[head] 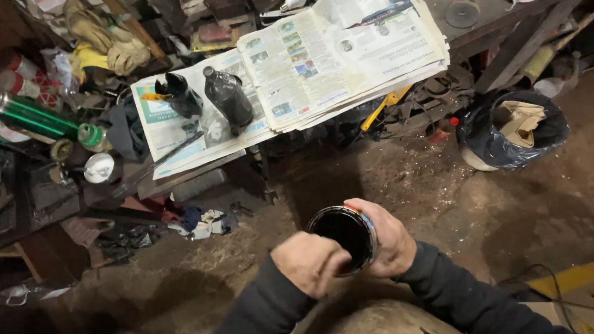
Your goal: Mixing black paint in a can using a stirring tool and adding liquid from a bottle.
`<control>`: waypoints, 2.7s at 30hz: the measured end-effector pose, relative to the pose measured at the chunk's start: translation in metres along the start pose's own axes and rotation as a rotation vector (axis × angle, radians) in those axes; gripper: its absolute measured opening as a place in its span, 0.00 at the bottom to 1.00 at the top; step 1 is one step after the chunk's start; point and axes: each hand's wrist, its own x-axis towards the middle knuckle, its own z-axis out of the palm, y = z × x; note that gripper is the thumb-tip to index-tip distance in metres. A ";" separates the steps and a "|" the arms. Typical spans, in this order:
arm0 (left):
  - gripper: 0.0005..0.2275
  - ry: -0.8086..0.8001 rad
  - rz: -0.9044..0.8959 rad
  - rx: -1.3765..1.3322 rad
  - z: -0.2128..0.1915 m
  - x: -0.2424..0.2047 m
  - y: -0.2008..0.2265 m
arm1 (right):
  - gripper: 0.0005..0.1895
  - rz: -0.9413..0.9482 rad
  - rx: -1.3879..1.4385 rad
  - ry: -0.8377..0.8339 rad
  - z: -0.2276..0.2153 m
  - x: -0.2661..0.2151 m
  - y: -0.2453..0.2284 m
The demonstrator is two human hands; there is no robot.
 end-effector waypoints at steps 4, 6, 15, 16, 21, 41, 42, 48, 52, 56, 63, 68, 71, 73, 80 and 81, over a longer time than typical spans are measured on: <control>0.05 0.015 0.018 -0.082 -0.004 0.006 0.008 | 0.49 -0.048 0.004 -0.038 0.000 -0.002 0.001; 0.05 0.024 -0.003 -0.017 0.000 -0.001 0.006 | 0.47 -0.029 -0.001 -0.020 0.002 -0.005 0.000; 0.05 0.008 -0.037 -0.017 -0.002 0.000 0.004 | 0.48 -0.016 0.008 -0.026 0.002 -0.004 0.003; 0.05 0.000 -0.052 0.011 -0.004 0.000 0.002 | 0.48 0.002 -0.016 -0.015 0.003 -0.003 0.005; 0.05 -0.006 -0.026 -0.026 -0.002 -0.001 0.004 | 0.49 -0.005 0.001 -0.040 0.000 -0.001 -0.001; 0.06 0.093 -0.022 0.056 -0.001 -0.004 0.007 | 0.47 0.020 -0.017 -0.006 0.002 -0.001 0.000; 0.06 0.058 0.017 -0.009 -0.002 -0.002 0.009 | 0.49 -0.010 -0.028 -0.007 0.002 0.000 -0.001; 0.05 0.078 -0.031 0.018 0.000 -0.004 0.008 | 0.49 0.002 -0.005 -0.021 0.002 -0.002 -0.002; 0.06 0.038 0.024 -0.069 -0.006 0.002 0.015 | 0.51 -0.038 -0.022 -0.013 0.002 0.001 -0.002; 0.05 0.080 -0.043 0.070 -0.002 -0.002 0.009 | 0.50 -0.029 0.012 -0.010 0.003 -0.001 -0.004; 0.05 0.061 -0.012 -0.010 -0.002 -0.001 0.008 | 0.49 0.002 -0.002 -0.028 0.002 -0.003 -0.003; 0.05 0.015 0.014 -0.057 -0.005 0.001 0.010 | 0.48 -0.010 0.006 -0.011 0.003 0.000 -0.005; 0.05 0.057 0.004 -0.041 -0.002 0.000 0.009 | 0.50 0.008 0.023 -0.034 0.001 0.001 -0.009; 0.05 0.038 -0.034 0.100 0.004 -0.008 0.001 | 0.49 0.001 -0.023 -0.009 0.002 0.001 -0.005; 0.05 0.056 -0.005 -0.031 -0.004 0.001 0.011 | 0.49 -0.032 -0.017 -0.047 0.002 -0.004 -0.004; 0.05 0.046 -0.019 0.010 -0.004 0.000 0.007 | 0.50 -0.023 -0.016 -0.028 0.001 -0.001 -0.004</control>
